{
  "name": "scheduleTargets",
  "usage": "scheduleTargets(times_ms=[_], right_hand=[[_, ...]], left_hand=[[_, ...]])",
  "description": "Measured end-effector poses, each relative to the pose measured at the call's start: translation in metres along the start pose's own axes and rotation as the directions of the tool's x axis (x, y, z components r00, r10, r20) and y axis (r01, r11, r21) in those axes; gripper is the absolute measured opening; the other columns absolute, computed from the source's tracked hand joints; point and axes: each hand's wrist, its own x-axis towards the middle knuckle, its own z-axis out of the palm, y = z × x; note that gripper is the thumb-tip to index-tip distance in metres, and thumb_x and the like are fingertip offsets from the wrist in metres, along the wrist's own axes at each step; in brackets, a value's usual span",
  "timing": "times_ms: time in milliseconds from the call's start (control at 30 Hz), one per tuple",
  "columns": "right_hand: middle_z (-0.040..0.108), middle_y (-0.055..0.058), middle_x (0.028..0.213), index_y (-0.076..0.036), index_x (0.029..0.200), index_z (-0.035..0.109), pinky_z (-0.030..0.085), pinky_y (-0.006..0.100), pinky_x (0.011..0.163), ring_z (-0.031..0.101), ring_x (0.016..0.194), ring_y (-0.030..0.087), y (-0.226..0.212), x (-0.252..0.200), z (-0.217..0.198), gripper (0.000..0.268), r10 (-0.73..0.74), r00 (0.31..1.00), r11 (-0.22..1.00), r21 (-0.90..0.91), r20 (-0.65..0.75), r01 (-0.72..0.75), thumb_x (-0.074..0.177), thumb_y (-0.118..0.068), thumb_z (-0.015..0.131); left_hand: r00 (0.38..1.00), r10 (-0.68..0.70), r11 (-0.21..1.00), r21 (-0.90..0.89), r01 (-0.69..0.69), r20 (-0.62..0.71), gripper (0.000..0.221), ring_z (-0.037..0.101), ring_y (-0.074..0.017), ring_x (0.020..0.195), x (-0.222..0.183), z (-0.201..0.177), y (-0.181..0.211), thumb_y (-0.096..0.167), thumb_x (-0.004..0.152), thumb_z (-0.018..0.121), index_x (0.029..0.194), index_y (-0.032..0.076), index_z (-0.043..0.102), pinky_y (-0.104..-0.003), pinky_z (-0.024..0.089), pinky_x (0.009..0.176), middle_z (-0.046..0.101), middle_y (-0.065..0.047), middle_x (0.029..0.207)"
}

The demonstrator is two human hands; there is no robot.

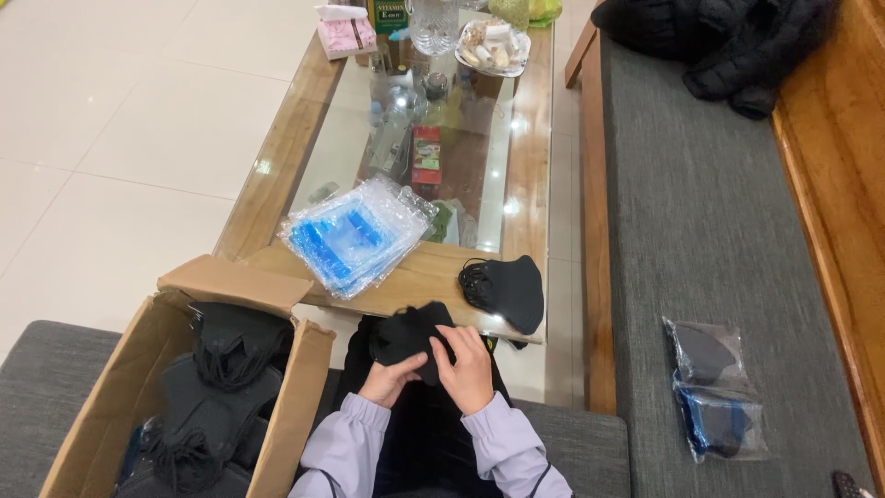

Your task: The person is sorting and inspecting black face masks, taking them one by one from a cardboard box and placing them in a pile.

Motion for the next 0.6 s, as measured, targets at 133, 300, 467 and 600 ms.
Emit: scheduleTargets(times_ms=[133, 300, 467, 600], right_hand=[[0.07, 0.008, 0.094, -0.001, 0.113, 0.071, 0.053, 0.039, 0.074, 0.062, 0.085, 0.026, 0.0, -0.012, 0.003, 0.021, -0.01, 0.999, 1.0, 0.016, 0.042, 0.009, 0.099, -0.015, 0.063], [0.075, 0.01, 0.088, -0.008, 0.105, 0.076, 0.058, 0.037, 0.074, 0.07, 0.082, 0.029, 0.008, -0.011, 0.003, 0.011, 0.227, 0.969, 0.96, 0.146, 0.1, -0.24, 0.096, -0.009, 0.07], [0.081, 0.007, 0.093, -0.014, 0.1, 0.082, 0.058, 0.038, 0.083, 0.074, 0.086, 0.028, 0.019, 0.002, -0.012, 0.016, 0.3, 0.953, 0.897, 0.326, 0.05, -0.299, 0.092, -0.004, 0.072], [0.075, 0.013, 0.081, -0.007, 0.103, 0.078, 0.055, 0.033, 0.055, 0.062, 0.062, 0.015, 0.064, 0.004, -0.02, 0.013, 0.504, 0.86, 0.771, 0.492, -0.083, -0.405, 0.091, -0.004, 0.074]], left_hand=[[0.998, 0.001, 0.993, -0.118, -0.008, -0.065, 0.038, 0.073, -0.0242, 0.097, 0.004, 0.0, 0.0, -0.003, 0.082, 0.08, 0.118, 0.006, 0.074, -0.035, 0.061, 0.069, 0.077, -0.012, 0.11], [0.997, -0.014, 0.995, -0.095, 0.006, -0.082, 0.063, 0.077, -0.0298, 0.094, 0.021, -0.017, -0.022, -0.01, 0.075, 0.088, 0.131, 0.012, 0.07, -0.038, 0.065, 0.071, 0.075, -0.012, 0.126], [0.997, -0.018, 0.994, -0.11, 0.009, -0.079, 0.064, 0.077, -0.0313, 0.095, 0.021, -0.016, -0.02, -0.012, 0.075, 0.086, 0.131, 0.014, 0.07, -0.04, 0.066, 0.072, 0.074, -0.01, 0.127], [0.995, -0.014, 0.991, -0.136, 0.001, -0.094, 0.063, 0.077, -0.0317, 0.093, 0.008, -0.002, -0.007, -0.013, 0.076, 0.084, 0.131, 0.015, 0.071, -0.039, 0.067, 0.07, 0.075, -0.012, 0.125]])
